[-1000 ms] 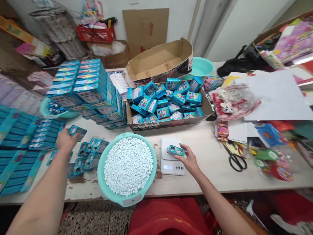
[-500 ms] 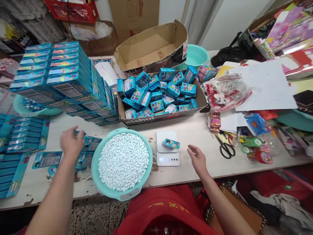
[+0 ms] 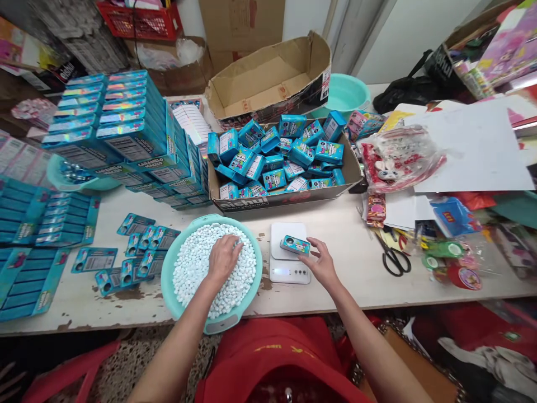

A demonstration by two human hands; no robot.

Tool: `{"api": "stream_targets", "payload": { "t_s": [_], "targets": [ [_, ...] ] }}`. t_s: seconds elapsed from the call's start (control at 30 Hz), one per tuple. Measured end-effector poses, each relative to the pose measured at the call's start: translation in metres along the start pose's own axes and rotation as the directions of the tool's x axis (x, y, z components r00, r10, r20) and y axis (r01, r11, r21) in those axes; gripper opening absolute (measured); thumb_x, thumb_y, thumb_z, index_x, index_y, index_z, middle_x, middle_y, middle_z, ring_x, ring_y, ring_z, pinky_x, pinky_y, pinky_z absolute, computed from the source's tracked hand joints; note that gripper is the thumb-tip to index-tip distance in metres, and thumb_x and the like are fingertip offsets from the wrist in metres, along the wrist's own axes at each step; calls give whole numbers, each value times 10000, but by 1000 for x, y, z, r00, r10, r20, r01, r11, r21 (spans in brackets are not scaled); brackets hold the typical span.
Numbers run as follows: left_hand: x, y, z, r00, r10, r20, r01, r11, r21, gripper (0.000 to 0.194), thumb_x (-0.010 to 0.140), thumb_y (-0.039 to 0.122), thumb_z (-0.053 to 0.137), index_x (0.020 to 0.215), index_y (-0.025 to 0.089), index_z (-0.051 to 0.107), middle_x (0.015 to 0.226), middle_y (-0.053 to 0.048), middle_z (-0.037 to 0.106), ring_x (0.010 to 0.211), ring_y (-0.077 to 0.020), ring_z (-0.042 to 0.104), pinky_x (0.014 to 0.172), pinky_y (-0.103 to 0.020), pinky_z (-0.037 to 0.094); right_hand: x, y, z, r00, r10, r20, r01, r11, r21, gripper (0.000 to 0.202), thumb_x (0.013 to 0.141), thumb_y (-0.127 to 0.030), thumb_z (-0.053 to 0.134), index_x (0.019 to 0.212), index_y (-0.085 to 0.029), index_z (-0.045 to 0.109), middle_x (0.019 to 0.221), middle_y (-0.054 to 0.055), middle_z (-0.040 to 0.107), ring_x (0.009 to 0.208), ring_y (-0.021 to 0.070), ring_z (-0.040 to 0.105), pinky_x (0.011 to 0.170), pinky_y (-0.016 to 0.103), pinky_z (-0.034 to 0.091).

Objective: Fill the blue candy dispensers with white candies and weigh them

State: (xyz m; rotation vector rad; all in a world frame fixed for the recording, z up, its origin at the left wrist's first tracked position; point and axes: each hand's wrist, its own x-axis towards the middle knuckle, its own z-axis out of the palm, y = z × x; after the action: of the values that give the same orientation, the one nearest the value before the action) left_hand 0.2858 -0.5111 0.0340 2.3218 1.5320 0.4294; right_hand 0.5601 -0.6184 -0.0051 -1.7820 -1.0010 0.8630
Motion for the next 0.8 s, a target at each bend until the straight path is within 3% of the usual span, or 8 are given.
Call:
{"api": "stream_targets", "payload": {
  "t_s": [0.13, 0.23, 0.33, 0.43, 0.57, 0.7, 0.73, 0.8],
  "targets": [
    [-12, -25, 0, 996, -28, 79, 20, 994, 109, 316, 884, 337, 448, 1104, 174, 605, 1088, -115, 602, 995, -265, 533, 848, -387, 454, -2, 2, 4, 1000, 7, -5, -7, 1000, 7, 556, 620, -395, 724, 1130, -250, 560, 1186, 85, 504, 1117, 263, 499, 867, 439, 497],
    [-14, -24, 2, 997, -60, 43, 55, 991, 124, 291, 875, 315, 469, 1096, 183, 603, 1076, -117, 593, 1005, -267, 524, 874, -405, 447, 2, -2, 8, 1000, -15, -8, 15, 1000, -25, 532, 618, -429, 717, 1087, -219, 581, 1149, 95, 538, 1070, 267, 538, 849, 433, 498],
    [-9, 0, -4, 999, -19, -27, 21, 998, 63, 345, 842, 284, 529, 1173, 187, 547, 1161, -122, 556, 1080, -266, 501, 927, -418, 432, 5, -18, 12, 999, -44, -17, 43, 997, -60, 440, 649, -483, 685, 973, -195, 611, 1008, 85, 611, 939, 260, 594, 822, 440, 496],
    [-3, 36, -21, 979, 203, -11, -204, 979, -13, 509, 800, 245, 577, 1288, 198, 439, 1308, -125, 461, 1203, -270, 430, 989, -431, 398, 2, -52, 20, 985, -160, 60, 163, 985, -51, 382, 696, -456, 680, 977, -209, 608, 961, 65, 637, 887, 241, 610, 809, 413, 499],
    [-5, 58, -60, 916, 378, 134, -366, 925, -107, 493, 788, 131, 525, 1258, 252, 442, 1166, -66, 556, 1083, -211, 521, 878, -349, 476, -10, -101, 44, 888, -359, 287, 352, 933, 78, 351, 738, -377, 680, 1053, -251, 589, 1045, 61, 638, 978, 240, 604, 876, 405, 490],
    [-44, 18, -112, 992, 61, -110, -71, 994, -87, 337, 806, 208, 540, 1141, 222, 499, 1045, -64, 594, 979, -197, 564, 830, -320, 486, -24, -105, 76, 949, -250, 190, 224, 963, 147, 518, 747, -413, 665, 1204, -256, 478, 1217, 100, 550, 1086, 249, 556, 898, 433, 495],
    [-59, 0, -124, 974, -70, -214, 58, 996, -62, 322, 813, 250, 540, 1132, 222, 503, 1048, -72, 593, 975, -205, 569, 841, -333, 481, -28, -96, 83, 969, -196, 150, 180, 977, 114, 502, 750, -430, 652, 1187, -245, 487, 1209, 109, 546, 1072, 252, 558, 873, 434, 508],
    [-92, -41, -140, 866, -372, -334, 399, 917, 15, 358, 788, 359, 566, 1112, 212, 522, 1041, -91, 591, 976, -249, 571, 844, -381, 475, -36, -74, 95, 992, -88, 91, 86, 996, 33, 423, 770, -466, 604, 1108, -222, 530, 1118, 119, 582, 961, 244, 595, 768, 411, 544]
  ]
}}
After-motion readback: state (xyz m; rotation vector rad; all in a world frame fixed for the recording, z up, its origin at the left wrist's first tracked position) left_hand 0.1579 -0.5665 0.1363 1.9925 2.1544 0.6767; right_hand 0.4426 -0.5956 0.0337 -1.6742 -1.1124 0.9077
